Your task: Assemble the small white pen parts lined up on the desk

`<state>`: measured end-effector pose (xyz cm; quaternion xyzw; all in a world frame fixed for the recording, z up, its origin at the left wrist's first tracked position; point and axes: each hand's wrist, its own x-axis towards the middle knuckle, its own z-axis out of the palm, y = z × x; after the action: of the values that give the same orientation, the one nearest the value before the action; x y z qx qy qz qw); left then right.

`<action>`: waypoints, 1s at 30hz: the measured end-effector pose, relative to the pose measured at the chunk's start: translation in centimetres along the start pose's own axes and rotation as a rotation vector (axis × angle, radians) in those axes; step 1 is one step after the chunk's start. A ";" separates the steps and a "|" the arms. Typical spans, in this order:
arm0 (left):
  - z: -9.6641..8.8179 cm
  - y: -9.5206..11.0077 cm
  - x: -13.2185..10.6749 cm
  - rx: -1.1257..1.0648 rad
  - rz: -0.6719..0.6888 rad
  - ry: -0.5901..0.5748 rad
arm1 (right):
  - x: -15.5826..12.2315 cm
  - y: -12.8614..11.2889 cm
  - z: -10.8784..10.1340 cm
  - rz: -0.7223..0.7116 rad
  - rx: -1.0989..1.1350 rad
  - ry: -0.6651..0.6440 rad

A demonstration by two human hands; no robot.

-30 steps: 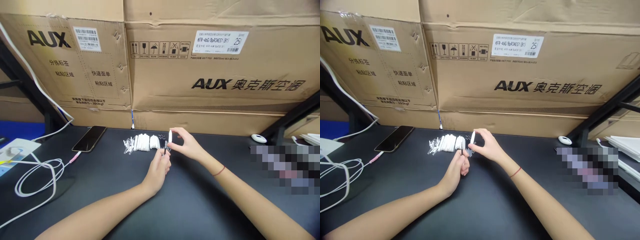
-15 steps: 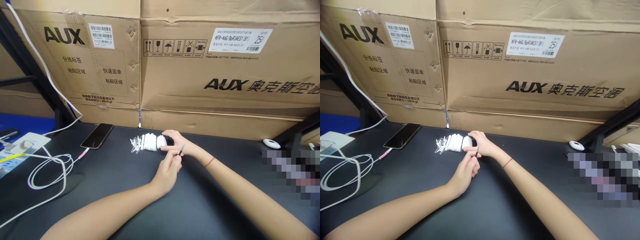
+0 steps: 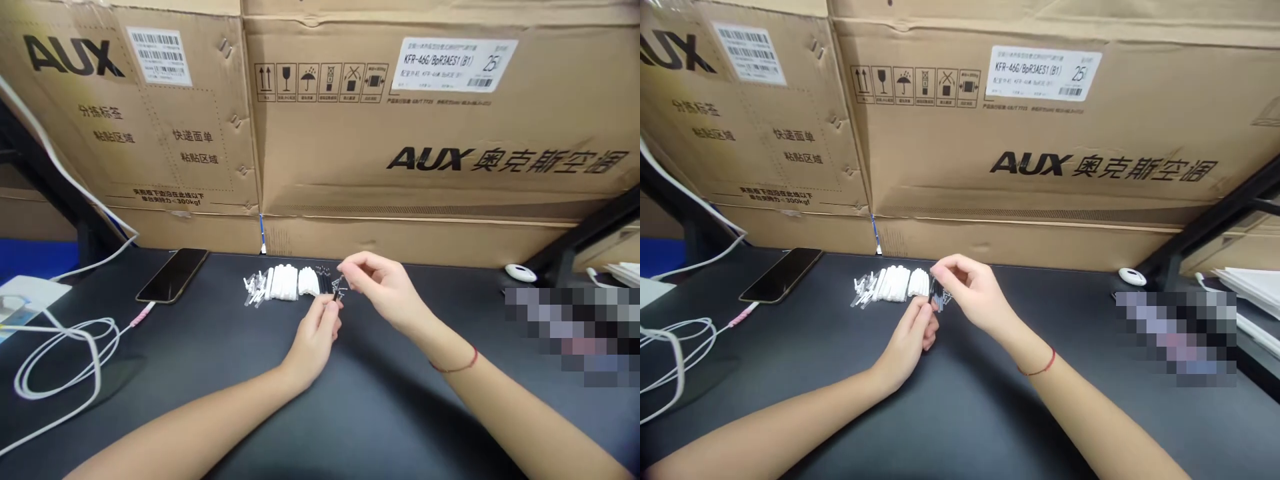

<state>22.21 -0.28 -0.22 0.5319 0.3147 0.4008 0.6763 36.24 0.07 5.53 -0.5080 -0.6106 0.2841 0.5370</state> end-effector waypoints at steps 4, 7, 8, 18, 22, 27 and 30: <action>0.1 0.2 0.0 -0.030 -0.023 0.036 | 0.5 3.1 -1.5 0.034 -0.051 0.165; 0.1 0.2 0.2 -0.034 -0.048 0.039 | 0.0 6.8 -2.3 0.079 -0.219 0.130; 0.1 0.1 0.3 -0.029 -0.053 0.038 | -0.3 7.8 -2.4 0.086 -0.272 0.131; -0.1 -0.2 0.7 0.029 -0.082 0.033 | -1.7 9.9 -1.9 -0.119 -0.573 -0.038; 0.0 -0.2 0.7 0.048 -0.080 0.045 | -1.7 9.6 -2.0 -0.098 -0.553 -0.037; 0.0 -0.1 0.7 0.106 -0.072 0.003 | -2.9 7.3 -1.5 -0.153 -0.366 0.040; -0.1 -0.1 0.7 0.215 -0.061 -0.091 | -4.1 5.3 -0.3 -0.160 -0.183 -0.056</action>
<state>22.48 0.43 -0.34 0.6092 0.3410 0.3192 0.6409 37.78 -2.10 -0.62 -0.4964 -0.6872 0.1977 0.4922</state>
